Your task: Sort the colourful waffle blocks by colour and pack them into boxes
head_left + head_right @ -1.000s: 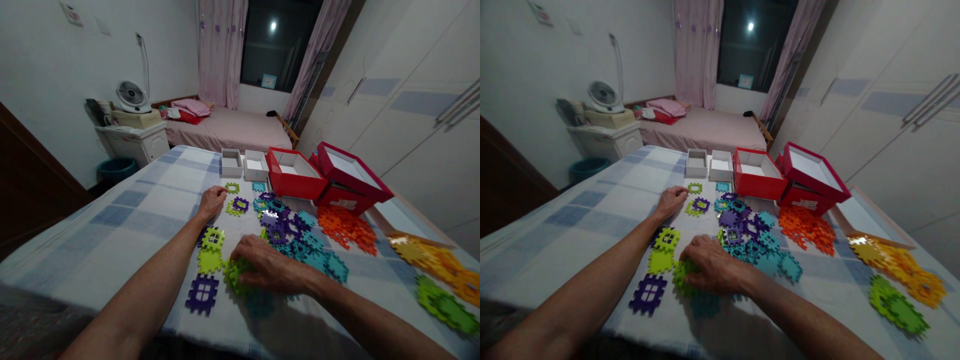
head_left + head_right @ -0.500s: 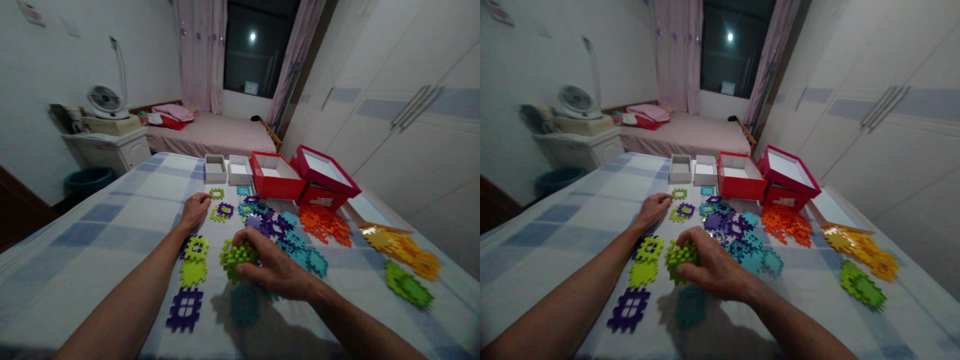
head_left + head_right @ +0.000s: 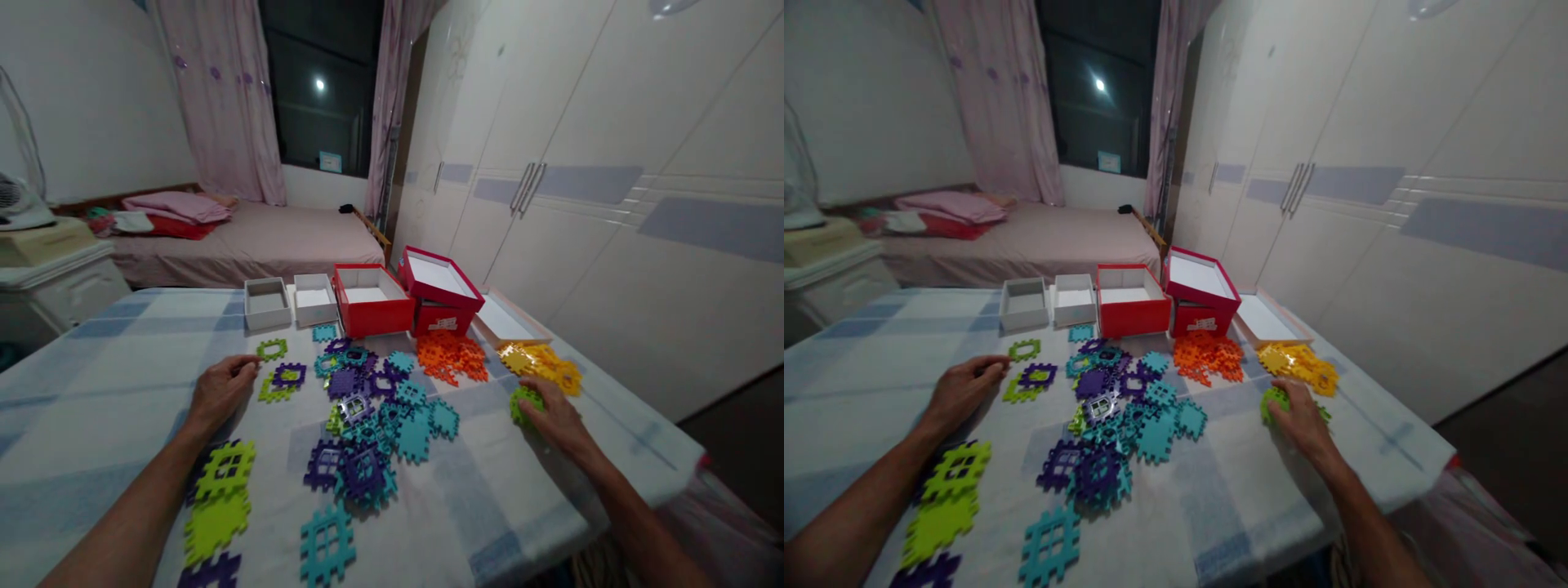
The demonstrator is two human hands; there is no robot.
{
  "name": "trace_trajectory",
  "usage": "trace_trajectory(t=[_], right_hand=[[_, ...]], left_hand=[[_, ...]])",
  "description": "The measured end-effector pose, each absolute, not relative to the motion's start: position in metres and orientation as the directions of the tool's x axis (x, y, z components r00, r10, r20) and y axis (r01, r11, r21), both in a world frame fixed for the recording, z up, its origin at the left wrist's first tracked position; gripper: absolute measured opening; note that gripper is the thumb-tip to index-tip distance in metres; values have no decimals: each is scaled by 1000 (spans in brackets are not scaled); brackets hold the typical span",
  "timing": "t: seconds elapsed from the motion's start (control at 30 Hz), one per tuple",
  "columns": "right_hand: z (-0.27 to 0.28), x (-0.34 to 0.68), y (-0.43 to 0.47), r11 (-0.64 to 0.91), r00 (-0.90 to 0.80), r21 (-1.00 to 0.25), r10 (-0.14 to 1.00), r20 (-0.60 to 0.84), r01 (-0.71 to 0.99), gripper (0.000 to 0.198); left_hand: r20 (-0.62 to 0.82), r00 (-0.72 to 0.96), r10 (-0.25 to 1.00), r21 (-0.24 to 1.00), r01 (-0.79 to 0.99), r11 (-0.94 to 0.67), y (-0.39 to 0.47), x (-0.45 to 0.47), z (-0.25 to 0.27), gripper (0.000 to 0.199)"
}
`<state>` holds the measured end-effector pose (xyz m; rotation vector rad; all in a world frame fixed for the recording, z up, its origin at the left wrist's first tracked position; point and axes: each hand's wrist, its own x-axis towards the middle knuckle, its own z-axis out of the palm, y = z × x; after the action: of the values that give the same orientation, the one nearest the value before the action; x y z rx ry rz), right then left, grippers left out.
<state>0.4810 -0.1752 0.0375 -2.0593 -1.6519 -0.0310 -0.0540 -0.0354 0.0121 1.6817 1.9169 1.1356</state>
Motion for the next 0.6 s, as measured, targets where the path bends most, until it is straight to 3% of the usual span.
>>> trace_trajectory(t=[0.13, 0.2, 0.3, 0.4, 0.47, 0.6], right_hand=[[28, 484, -179, -116, 167, -135, 861, 480, 984, 41], [33, 479, -174, -52, 89, -84, 841, 534, 995, 38], [49, 446, -157, 93, 31, -200, 841, 539, 975, 36], [71, 370, -145, 225, -75, -398, 930, 359, 890, 31], [81, 305, -144, 370, -273, -495, 926, 259, 786, 34], [83, 184, -146, 624, -646, -518, 745, 168, 585, 29]], left_hand=[[228, -274, 934, 851, 523, -55, -41, -47, 18, 21], [221, -297, 929, 868, 495, -48, -40, -45, 16, 20], [197, -346, 917, 909, 415, -39, -33, -47, 8, 21], [160, -414, 896, 959, 281, -42, -27, -50, 3, 26], [142, -458, 877, 980, 192, -58, -25, -52, 2, 28], [131, -496, 859, 991, 86, -101, -24, -55, 4, 25]])
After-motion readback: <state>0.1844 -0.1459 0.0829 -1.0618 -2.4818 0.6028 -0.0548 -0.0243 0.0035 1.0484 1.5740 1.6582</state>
